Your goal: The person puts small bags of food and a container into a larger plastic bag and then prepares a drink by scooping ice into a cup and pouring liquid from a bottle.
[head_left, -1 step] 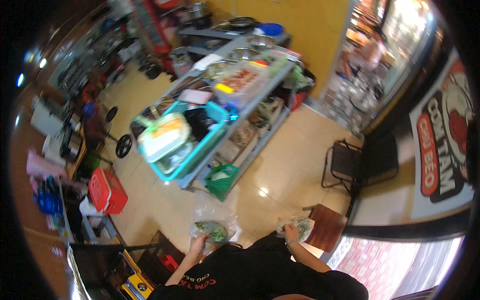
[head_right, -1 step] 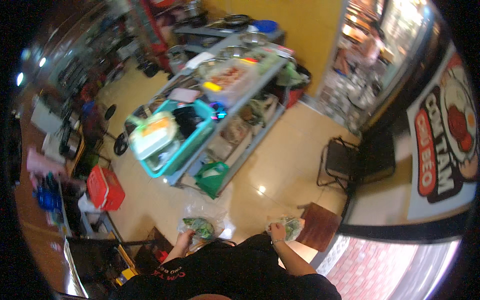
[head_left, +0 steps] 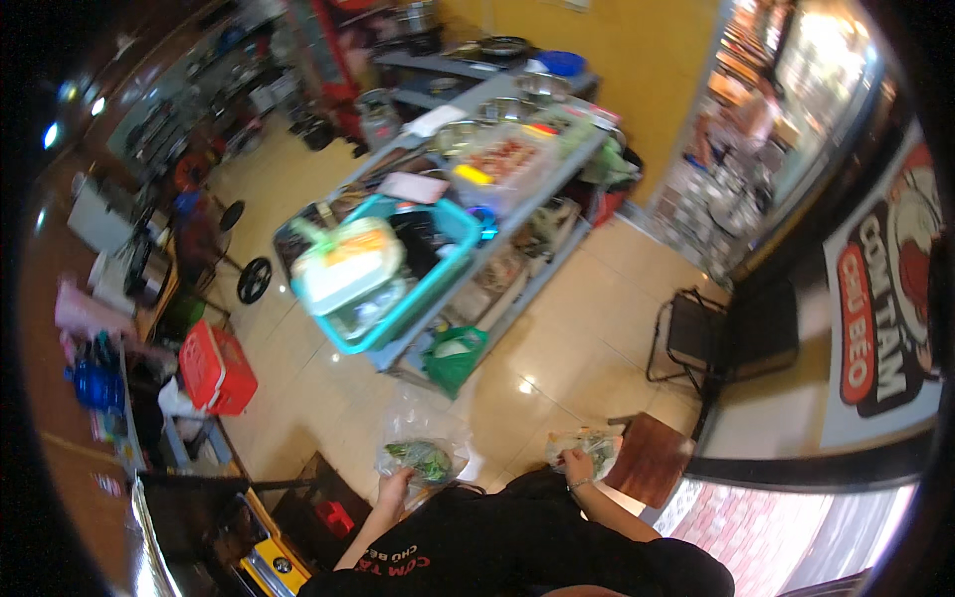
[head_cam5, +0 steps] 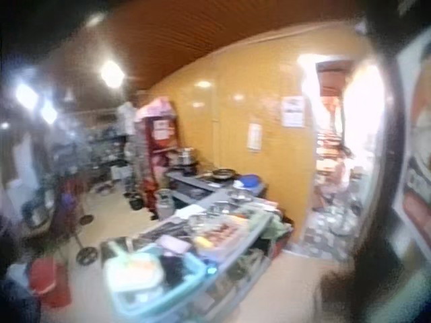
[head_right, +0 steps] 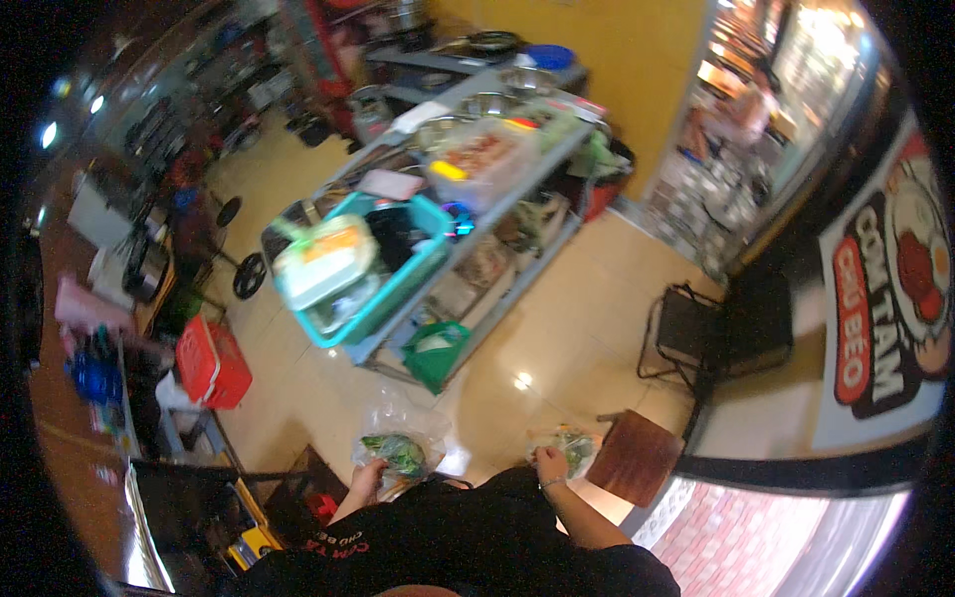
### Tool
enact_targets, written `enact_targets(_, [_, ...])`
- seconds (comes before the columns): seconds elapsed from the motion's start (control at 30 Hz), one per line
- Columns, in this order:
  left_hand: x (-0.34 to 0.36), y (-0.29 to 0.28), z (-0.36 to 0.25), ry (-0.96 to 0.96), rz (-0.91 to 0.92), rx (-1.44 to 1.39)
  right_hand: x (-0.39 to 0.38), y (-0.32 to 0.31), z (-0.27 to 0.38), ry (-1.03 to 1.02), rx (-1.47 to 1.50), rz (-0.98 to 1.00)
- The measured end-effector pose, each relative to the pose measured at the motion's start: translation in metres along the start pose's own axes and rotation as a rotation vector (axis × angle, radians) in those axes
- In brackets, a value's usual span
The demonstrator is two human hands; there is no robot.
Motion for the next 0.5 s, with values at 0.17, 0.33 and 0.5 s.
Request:
enact_targets(0.17, [0.005, -0.139, -0.037, 0.109, -0.235, -0.305, -0.061, 0.13, 0.134, -0.279, -0.313, 0.346])
enact_targets(0.33, [0.063, -0.261, -0.052, 0.028, -0.331, -0.358, -0.16, 0.264, 0.295, -0.569, -0.186, 0.813])
enact_targets(0.5, [0.103, -0.338, -0.16, 0.071, -0.494, -0.354, -0.207, 0.373, 0.414, -0.555, 0.001, 1.082])
Point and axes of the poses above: each hand's wrist, its own x-axis towards the middle knuckle, its own y-axis out of the palm, z = x × y, the point moved 7 cm from there along x, towards the middle knuckle, and after that the axes turned 10 degrees about -x, right-handed, at the moved point
